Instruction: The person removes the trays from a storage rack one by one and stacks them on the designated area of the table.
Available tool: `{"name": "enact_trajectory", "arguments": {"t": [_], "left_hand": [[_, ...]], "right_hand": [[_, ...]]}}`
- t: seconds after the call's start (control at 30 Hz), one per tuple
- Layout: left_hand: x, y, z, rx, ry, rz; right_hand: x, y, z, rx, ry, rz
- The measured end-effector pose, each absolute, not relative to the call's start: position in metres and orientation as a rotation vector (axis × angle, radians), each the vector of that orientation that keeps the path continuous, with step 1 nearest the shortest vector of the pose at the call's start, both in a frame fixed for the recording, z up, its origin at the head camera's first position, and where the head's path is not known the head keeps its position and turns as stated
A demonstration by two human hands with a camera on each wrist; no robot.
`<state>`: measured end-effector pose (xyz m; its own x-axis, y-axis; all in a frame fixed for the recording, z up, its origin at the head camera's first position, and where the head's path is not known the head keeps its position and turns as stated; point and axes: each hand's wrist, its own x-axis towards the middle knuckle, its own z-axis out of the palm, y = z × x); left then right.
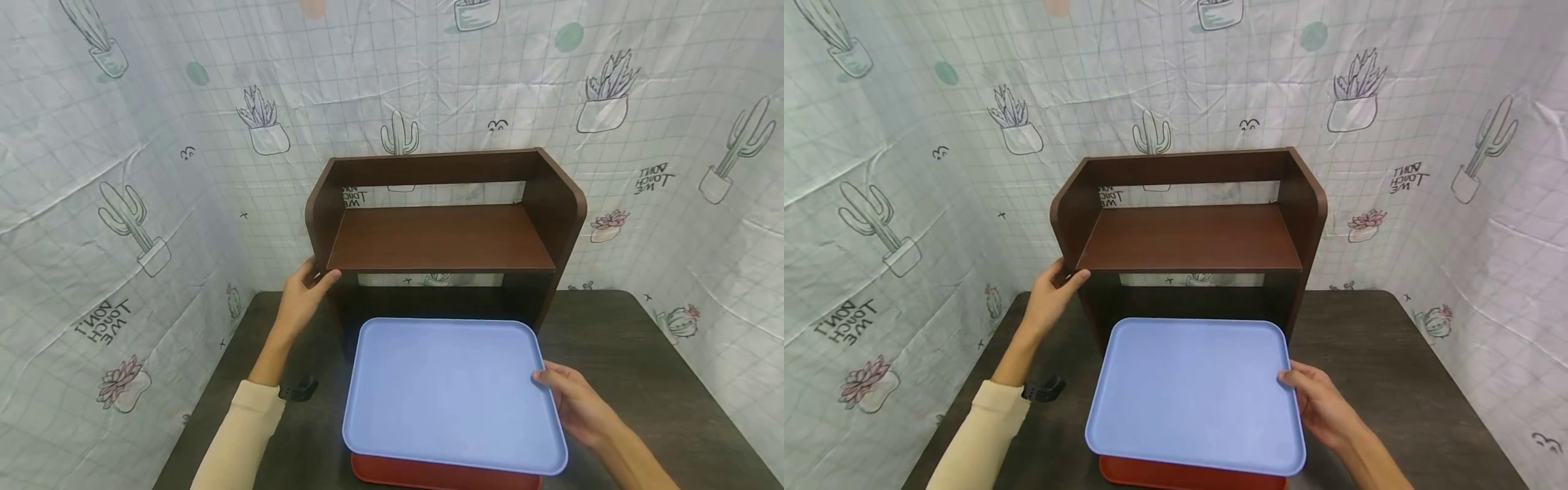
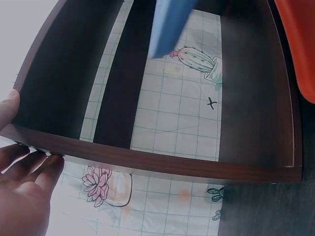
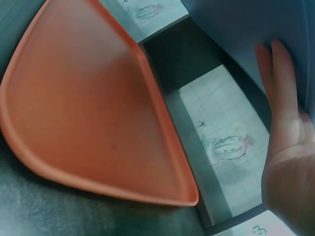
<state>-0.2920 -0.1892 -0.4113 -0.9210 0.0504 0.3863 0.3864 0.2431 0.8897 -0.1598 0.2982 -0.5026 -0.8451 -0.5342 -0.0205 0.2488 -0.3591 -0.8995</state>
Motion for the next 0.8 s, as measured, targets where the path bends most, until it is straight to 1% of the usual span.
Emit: {"name": "enact_trajectory", "arguments": {"t": [0.47,0.8], "left_hand": [[-0.291,-0.189,-0.409,-0.397,-2.255,-1.732],[-0.291,-0.189,-0.41,-0.402,-2.245,-1.743]], "right_hand": [[-0.158,0.303,-0.53,-0.327,1.369,-2.186],[-0.158,0.3,-0.542,-0.359,1.296,-2.189]]}}
